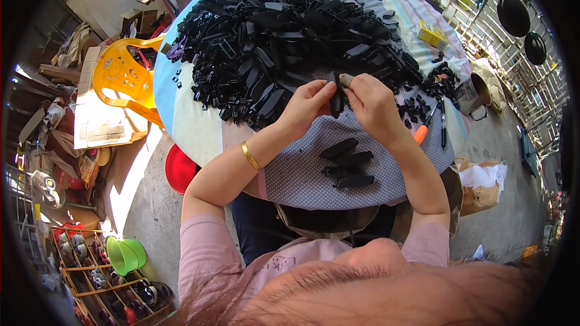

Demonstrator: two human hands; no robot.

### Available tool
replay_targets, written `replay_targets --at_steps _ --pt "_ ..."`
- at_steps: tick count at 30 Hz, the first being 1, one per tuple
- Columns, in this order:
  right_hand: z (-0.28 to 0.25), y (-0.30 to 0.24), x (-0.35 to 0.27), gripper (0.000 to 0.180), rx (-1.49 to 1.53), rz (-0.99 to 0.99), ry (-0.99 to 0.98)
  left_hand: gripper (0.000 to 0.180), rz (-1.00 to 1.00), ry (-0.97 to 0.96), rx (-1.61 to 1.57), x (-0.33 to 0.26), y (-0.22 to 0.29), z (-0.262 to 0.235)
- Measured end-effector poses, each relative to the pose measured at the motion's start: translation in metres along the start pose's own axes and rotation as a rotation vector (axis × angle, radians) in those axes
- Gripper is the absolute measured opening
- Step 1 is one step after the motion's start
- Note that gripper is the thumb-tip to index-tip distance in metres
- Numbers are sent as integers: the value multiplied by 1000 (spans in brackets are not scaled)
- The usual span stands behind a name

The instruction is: Assembling small black plastic components by hand on a workshop table.

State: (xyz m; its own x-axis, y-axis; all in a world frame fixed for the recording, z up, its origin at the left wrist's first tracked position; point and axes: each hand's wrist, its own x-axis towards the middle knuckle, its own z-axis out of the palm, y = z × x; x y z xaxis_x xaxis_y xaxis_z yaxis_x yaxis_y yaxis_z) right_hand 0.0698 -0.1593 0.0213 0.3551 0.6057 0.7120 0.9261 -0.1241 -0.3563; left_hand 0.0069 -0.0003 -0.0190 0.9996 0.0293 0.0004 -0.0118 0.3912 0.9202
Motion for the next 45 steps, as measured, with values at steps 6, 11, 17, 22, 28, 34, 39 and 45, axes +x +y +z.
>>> replay_targets --at_steps 6,11,17,22,28,34,39,45 --pt "7 -9 -4 15 -177 -119 -76 26 39 49 99 -3 0 3" --pt "6 -5 -5 7 -116 10 -143 26 107 186 387 -7 12 13" --pt "13 -15 -9 9 -282 -171 -241 22 242 267 480 -5 0 8" --pt "21 -20 -12 14 -195 -47 -230 26 326 434 400 -8 3 18" --pt "0 -9 -3 25 -59 152 -327 30 105 384 163 -4 14 3" --pt "-37 51 -5 15 80 469 -455 35 62 229 192 -7 14 11" --pt "-10 35 -9 22 -239 338 -524 35 -5 167 202 -7 10 11" --pt "-14 38 -7 21 -263 337 -524 35 -58 110 149 -6 7 6"
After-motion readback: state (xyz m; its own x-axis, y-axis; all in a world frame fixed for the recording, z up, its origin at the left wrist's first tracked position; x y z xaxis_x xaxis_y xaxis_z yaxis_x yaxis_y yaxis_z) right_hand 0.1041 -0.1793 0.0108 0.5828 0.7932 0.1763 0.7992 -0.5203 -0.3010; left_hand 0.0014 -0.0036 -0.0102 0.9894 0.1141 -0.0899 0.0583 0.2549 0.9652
